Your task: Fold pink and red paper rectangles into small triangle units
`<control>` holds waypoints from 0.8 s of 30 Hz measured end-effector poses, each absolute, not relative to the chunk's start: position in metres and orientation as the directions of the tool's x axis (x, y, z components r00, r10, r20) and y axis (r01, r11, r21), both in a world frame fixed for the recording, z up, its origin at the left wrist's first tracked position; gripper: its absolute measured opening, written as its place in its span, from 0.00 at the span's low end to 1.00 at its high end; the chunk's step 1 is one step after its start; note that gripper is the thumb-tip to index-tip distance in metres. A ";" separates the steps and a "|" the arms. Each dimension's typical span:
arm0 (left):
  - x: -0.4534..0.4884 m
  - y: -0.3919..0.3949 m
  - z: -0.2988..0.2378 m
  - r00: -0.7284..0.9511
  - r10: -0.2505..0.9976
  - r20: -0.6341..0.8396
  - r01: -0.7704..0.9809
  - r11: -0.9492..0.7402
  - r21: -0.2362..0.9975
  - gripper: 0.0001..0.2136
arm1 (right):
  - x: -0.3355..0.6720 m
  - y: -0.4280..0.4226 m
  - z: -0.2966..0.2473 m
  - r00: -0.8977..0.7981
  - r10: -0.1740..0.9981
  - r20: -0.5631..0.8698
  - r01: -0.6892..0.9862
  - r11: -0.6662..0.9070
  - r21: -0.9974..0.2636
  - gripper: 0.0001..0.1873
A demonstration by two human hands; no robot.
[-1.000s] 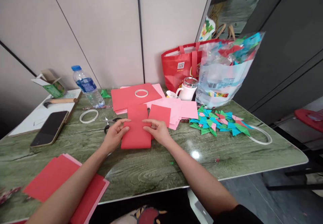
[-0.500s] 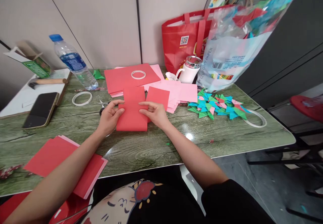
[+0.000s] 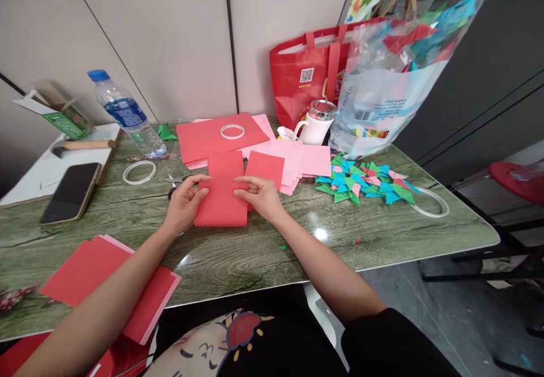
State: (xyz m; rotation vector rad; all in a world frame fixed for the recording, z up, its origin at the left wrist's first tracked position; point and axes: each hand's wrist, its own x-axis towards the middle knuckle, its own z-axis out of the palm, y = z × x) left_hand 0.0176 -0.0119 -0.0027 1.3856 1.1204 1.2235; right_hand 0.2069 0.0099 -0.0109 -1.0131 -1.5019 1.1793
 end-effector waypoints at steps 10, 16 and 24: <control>0.018 -0.013 0.001 0.036 0.992 0.122 0.084 -0.125 0.989 0.11 | 0.204 0.013 -0.015 -0.223 0.968 0.119 -0.019 0.118 -0.993 0.17; 0.016 -0.014 -0.001 0.065 0.988 0.141 0.172 -0.150 0.974 0.09 | 0.201 0.013 -0.017 -0.278 0.959 0.056 -0.010 0.055 -0.998 0.16; 0.017 -0.017 0.001 0.099 0.985 0.142 0.199 -0.159 0.967 0.09 | 0.197 0.013 -0.018 -0.236 0.961 0.147 0.057 0.165 -0.985 0.11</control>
